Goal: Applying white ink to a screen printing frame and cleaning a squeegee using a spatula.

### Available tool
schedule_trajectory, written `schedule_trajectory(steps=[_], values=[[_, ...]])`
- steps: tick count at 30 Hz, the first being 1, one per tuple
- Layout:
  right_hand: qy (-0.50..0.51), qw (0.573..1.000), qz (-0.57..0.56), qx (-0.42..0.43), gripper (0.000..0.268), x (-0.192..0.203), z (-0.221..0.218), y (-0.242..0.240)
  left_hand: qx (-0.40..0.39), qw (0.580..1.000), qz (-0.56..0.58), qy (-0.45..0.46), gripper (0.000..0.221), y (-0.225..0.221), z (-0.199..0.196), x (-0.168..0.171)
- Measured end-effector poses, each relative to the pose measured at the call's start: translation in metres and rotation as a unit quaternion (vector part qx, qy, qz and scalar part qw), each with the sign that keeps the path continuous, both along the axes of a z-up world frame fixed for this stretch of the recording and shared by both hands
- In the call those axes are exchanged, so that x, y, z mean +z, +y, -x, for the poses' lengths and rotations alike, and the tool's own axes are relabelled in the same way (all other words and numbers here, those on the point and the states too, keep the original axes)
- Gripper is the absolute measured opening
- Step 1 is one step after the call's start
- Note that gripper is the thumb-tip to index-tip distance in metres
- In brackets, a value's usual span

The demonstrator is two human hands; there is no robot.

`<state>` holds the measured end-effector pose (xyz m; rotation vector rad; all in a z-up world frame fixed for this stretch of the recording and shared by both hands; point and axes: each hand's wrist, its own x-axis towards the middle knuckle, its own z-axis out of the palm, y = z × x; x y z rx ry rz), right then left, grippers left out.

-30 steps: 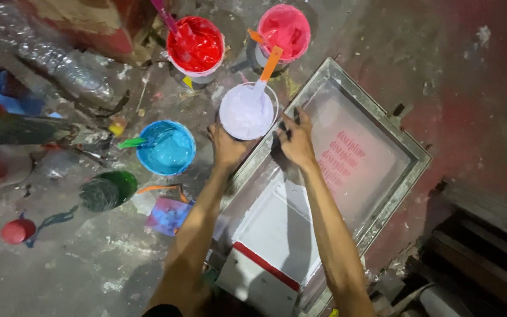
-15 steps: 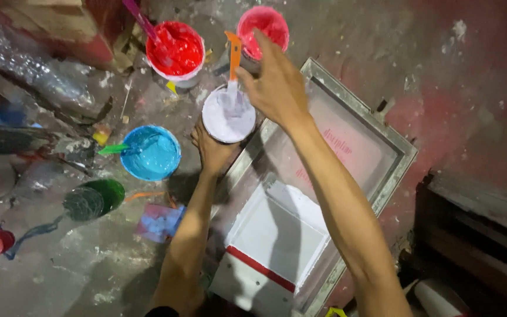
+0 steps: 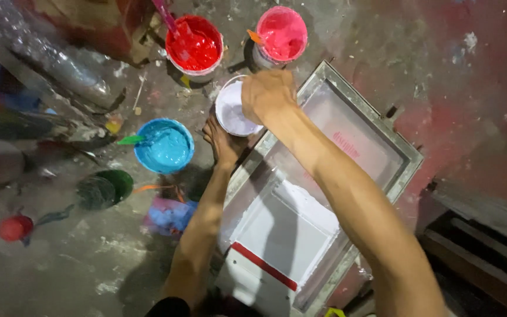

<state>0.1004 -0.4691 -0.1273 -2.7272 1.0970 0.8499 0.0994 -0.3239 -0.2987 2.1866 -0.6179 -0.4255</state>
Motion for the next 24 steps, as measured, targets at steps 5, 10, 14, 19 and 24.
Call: schedule_trajectory(steps=[5,10,14,19,24], values=[[-0.071,0.997,0.034,0.015,0.025,-0.097,0.061,-0.019,-0.074,0.991,0.076,0.08,0.12,0.009,-0.015,0.038],[-0.188,0.981,0.036,-0.007,0.05,0.013,0.107,0.057,-0.068,0.99,0.08,0.097,0.086,0.019,-0.008,0.107],[-0.184,0.977,0.102,0.037,0.038,0.027,0.148,0.108,-0.056,0.991,0.094,0.081,0.116,0.011,-0.011,0.03],[-0.244,0.938,0.215,0.123,0.015,-0.028,0.18,0.126,-0.063,0.992,0.094,0.062,0.111,0.015,-0.011,0.016],[-0.254,0.939,0.201,0.114,0.012,-0.006,0.181,0.135,-0.075,0.994,0.052,0.059,0.112,0.012,-0.01,0.015]])
